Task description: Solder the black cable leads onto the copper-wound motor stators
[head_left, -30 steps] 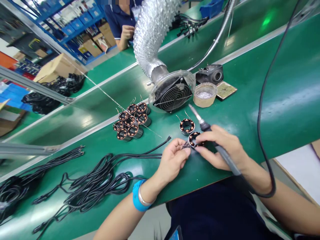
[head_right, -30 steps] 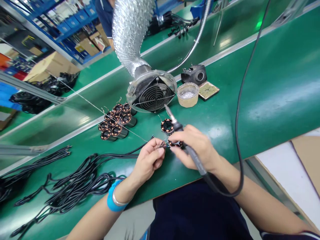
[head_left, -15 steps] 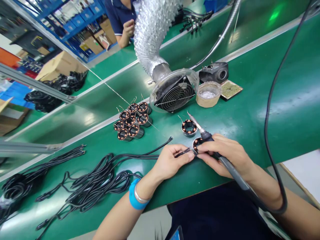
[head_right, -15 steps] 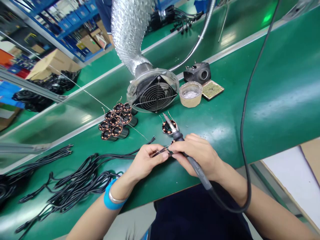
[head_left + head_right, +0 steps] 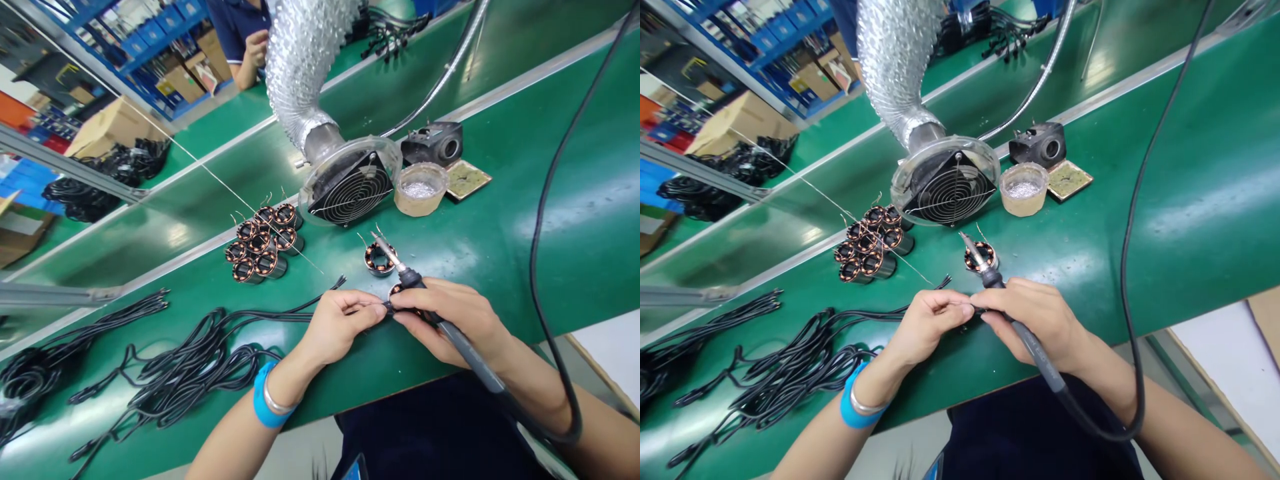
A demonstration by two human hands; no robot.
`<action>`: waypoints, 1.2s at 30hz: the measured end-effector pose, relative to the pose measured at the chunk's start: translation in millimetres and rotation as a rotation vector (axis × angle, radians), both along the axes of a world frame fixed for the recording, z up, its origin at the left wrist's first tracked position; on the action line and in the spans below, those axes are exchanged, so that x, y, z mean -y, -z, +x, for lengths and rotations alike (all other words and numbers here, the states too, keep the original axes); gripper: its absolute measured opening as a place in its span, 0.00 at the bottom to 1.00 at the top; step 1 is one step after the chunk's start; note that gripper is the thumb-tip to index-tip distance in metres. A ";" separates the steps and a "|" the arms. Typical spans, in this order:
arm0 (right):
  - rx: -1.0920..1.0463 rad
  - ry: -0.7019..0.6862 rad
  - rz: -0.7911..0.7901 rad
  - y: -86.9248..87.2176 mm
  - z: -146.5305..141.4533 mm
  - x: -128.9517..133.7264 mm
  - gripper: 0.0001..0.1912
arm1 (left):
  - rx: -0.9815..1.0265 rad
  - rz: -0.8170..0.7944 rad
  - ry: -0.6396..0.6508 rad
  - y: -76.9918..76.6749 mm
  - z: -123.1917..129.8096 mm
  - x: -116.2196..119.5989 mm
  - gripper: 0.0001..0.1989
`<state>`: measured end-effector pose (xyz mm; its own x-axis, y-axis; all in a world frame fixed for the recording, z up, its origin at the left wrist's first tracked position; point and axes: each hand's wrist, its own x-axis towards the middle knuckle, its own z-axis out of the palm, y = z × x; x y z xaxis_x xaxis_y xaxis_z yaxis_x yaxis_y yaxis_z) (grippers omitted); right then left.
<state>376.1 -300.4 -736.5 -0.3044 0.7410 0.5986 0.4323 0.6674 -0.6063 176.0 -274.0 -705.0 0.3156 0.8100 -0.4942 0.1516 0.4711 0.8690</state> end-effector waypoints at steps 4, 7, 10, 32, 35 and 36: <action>-0.006 -0.018 0.020 -6.5 -1.8 -5.3 0.19 | -0.038 0.104 0.088 -2.6 -0.6 0.2 0.10; 0.024 -0.053 -0.026 -12.5 -3.6 -8.7 0.17 | -0.057 0.179 0.130 -1.9 -3.3 0.7 0.09; 0.041 -0.072 -0.071 -16.3 -5.2 -10.3 0.15 | -0.040 0.200 0.125 0.7 -7.5 1.6 0.09; -0.095 0.077 -0.110 -4.2 0.9 24.5 0.22 | -0.240 0.202 0.093 -2.4 -10.0 -39.8 0.18; -0.200 0.039 -0.171 -1.6 9.1 23.2 0.20 | -0.186 0.101 0.136 9.2 -0.4 -52.6 0.22; -0.222 0.052 -0.200 -0.4 13.0 19.4 0.18 | -0.184 0.113 0.173 10.0 1.1 -49.9 0.22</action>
<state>389.1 -319.8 -736.2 -0.1408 0.8622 0.4866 0.3046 0.5054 -0.8073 177.1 -224.1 -715.0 0.3674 0.8049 -0.4661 0.3820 0.3264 0.8646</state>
